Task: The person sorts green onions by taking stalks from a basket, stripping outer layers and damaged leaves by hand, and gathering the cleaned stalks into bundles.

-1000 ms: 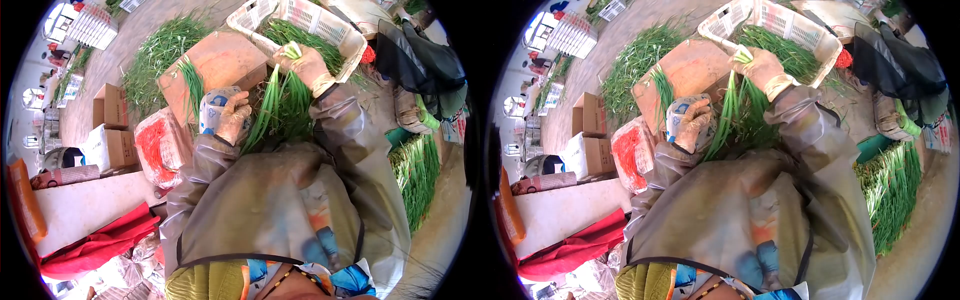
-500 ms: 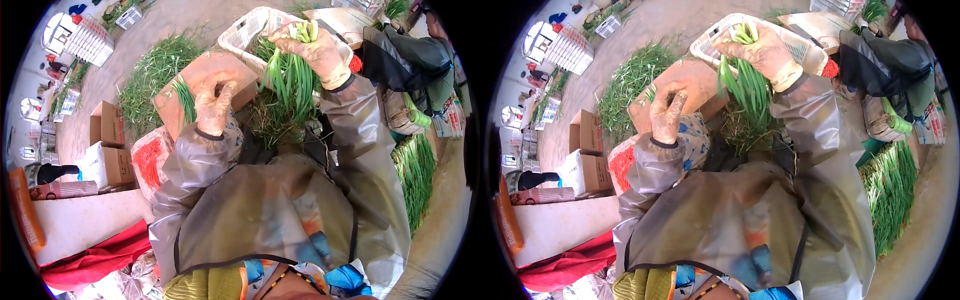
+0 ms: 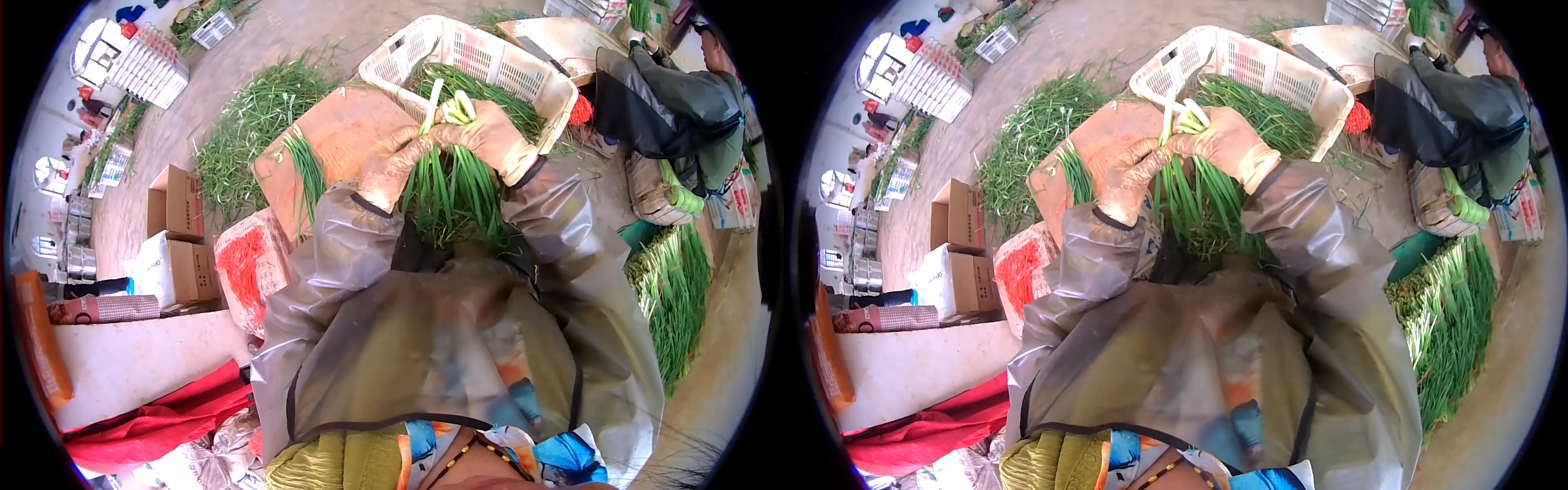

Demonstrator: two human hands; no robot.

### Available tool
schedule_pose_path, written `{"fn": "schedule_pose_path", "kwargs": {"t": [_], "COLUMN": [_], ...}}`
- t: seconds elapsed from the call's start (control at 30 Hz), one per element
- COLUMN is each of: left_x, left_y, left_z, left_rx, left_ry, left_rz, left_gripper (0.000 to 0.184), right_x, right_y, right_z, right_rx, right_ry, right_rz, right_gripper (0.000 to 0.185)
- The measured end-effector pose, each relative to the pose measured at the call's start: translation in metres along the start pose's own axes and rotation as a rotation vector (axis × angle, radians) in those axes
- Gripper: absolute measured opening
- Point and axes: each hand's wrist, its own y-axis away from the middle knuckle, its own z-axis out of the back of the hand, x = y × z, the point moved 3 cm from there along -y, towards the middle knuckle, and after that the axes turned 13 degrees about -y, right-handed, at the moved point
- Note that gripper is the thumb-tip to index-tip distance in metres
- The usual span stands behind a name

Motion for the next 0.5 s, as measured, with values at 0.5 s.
{"fn": "schedule_pose_path", "kwargs": {"t": [0.5], "left_x": [0.053], "left_y": [0.020], "left_z": [0.048], "left_rx": [-0.202], "left_ry": [0.013], "left_rz": [-0.114], "left_gripper": [0.017], "right_x": [-0.014], "right_y": [-0.007], "right_z": [0.033], "right_rx": [-0.186], "right_ry": [0.481], "right_rz": [-0.002], "right_gripper": [0.037]}}
